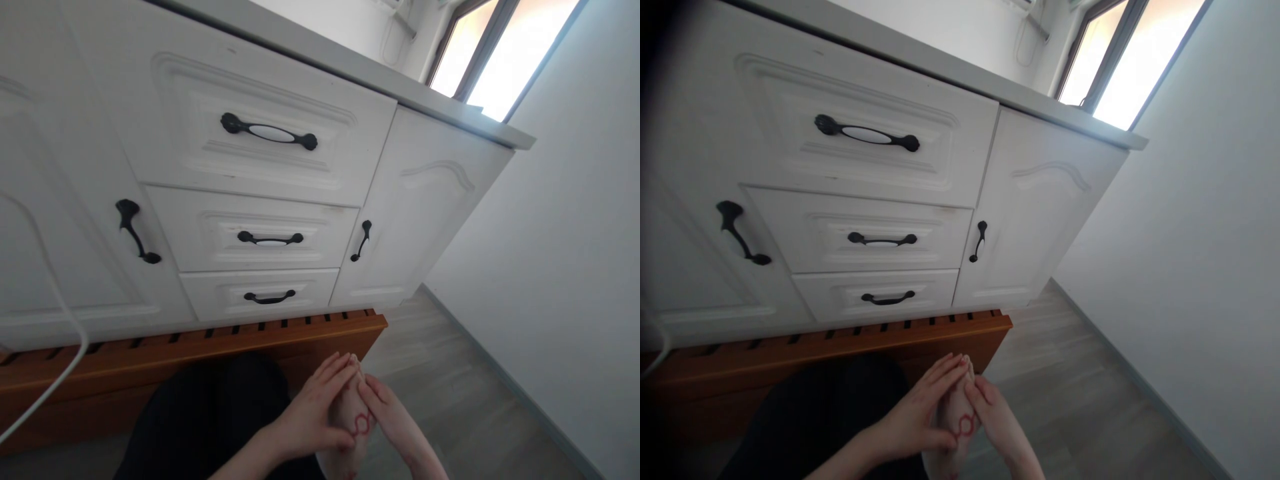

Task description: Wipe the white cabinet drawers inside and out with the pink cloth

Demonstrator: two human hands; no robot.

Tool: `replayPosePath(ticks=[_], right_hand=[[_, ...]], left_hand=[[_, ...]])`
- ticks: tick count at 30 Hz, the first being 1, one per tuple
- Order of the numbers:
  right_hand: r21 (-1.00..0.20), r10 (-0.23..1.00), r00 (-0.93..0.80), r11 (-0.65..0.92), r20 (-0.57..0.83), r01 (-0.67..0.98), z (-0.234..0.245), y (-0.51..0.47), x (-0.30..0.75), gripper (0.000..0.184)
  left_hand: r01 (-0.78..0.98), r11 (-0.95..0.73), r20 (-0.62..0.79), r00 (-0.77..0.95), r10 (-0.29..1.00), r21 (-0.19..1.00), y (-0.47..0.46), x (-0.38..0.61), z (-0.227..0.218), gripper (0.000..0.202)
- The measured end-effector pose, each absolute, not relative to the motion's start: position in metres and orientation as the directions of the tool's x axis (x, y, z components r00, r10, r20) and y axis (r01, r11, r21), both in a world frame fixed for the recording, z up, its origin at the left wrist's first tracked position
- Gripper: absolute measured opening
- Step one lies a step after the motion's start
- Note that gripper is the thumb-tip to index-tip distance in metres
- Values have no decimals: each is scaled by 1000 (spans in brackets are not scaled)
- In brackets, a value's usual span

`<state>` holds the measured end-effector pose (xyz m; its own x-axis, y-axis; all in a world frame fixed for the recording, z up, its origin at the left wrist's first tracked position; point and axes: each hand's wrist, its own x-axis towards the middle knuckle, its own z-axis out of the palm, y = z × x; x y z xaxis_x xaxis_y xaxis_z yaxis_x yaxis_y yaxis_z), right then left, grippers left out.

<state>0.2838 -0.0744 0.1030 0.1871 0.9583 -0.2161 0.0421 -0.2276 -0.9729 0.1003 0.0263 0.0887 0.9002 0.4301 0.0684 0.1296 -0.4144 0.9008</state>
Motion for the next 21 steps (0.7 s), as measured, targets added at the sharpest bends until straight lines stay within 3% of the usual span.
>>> replayPosePath(ticks=[3,6,12,18,21], right_hand=[[-978,971,119,-203,-207,-51,116,-74,273,56],[-980,977,85,-190,-195,-59,123,-75,264,68],[-984,973,156,-159,-169,-78,123,-75,262,55],[-989,973,231,-59,-27,134,135,-70,256,44],[-956,918,397,-113,4,272,130,-67,253,37]], left_hand=[[86,-314,86,863,497,946,16,109,85,112],[14,-245,140,786,602,969,10,111,85,96],[-35,35,9,824,566,999,15,101,100,98],[-199,457,-173,740,650,867,2,107,108,72],[-284,572,-220,723,654,769,0,109,110,60]])
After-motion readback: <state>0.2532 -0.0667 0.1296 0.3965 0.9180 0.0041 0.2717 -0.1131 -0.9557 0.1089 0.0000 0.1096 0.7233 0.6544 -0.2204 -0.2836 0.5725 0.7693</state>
